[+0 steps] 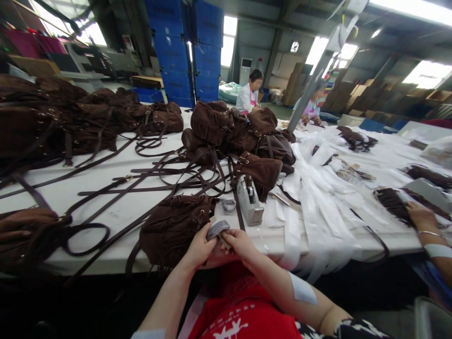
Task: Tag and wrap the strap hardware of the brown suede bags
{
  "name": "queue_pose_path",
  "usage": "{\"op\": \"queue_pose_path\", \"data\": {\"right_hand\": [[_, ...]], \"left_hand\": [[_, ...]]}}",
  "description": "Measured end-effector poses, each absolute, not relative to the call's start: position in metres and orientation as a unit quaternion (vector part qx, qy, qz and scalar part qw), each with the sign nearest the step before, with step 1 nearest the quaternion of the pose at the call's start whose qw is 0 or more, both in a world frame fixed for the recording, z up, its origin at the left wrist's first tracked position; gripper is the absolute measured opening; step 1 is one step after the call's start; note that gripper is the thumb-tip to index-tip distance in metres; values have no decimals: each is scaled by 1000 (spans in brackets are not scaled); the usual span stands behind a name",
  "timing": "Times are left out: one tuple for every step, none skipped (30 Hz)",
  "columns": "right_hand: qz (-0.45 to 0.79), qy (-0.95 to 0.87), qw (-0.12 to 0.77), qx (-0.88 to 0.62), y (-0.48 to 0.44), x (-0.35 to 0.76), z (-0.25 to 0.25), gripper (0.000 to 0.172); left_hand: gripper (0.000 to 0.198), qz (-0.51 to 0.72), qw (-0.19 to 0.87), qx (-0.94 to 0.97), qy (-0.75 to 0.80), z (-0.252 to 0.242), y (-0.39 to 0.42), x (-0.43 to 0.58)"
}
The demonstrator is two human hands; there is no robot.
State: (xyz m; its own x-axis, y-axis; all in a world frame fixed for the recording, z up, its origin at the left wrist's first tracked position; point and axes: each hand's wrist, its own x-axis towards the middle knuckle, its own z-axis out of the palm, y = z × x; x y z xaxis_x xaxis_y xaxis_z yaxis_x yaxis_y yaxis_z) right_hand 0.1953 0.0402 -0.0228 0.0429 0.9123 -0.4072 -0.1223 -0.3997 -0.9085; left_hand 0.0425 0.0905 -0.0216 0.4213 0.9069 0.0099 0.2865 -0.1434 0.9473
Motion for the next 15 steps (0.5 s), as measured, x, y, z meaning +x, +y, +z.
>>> {"op": "queue_pose_path", "data": {"right_hand": [[589,-349,431,-587,37,198,-21,40],[561,-371,438,-596,33,202,-18,35],[520,-409,446,-603,27,206,-14,30],[467,-460,451,-606,22,211,-11,28],[409,-518,449,-602,17,215,-7,31],[350,-578,438,-593,12,219,-3,37],[299,-631,420,-580,9,223,-1,43],[260,-672,395,-570,7,225,1,47],[224,-705,369,-562,7,227,2,48],[188,-734,342,-556,9,228,2,45],[153,-758,315,-551,11,229,2,39],[120,-779,290,-543,14,229,2,31],[89,-800,267,-529,17,229,3,24],[59,-822,248,-509,20,228,4,22],[32,-843,234,-483,24,228,7,22]], "left_hand": [[36,319,492,682,436,-22,91,42],[36,321,495,678,438,-22,92,42],[36,323,499,674,438,-22,93,42],[39,325,504,671,437,-23,93,42],[42,325,509,667,435,-23,94,42],[45,325,514,664,434,-23,95,42],[48,324,519,662,433,-24,95,42],[50,323,524,660,432,-24,96,43],[50,321,527,659,431,-24,96,43],[50,320,528,659,430,-25,97,43],[50,318,529,659,429,-25,97,43],[49,316,528,661,429,-26,97,44],[48,314,526,663,429,-27,97,44],[47,311,524,666,430,-27,97,44],[45,307,522,670,430,-28,97,45]]}}
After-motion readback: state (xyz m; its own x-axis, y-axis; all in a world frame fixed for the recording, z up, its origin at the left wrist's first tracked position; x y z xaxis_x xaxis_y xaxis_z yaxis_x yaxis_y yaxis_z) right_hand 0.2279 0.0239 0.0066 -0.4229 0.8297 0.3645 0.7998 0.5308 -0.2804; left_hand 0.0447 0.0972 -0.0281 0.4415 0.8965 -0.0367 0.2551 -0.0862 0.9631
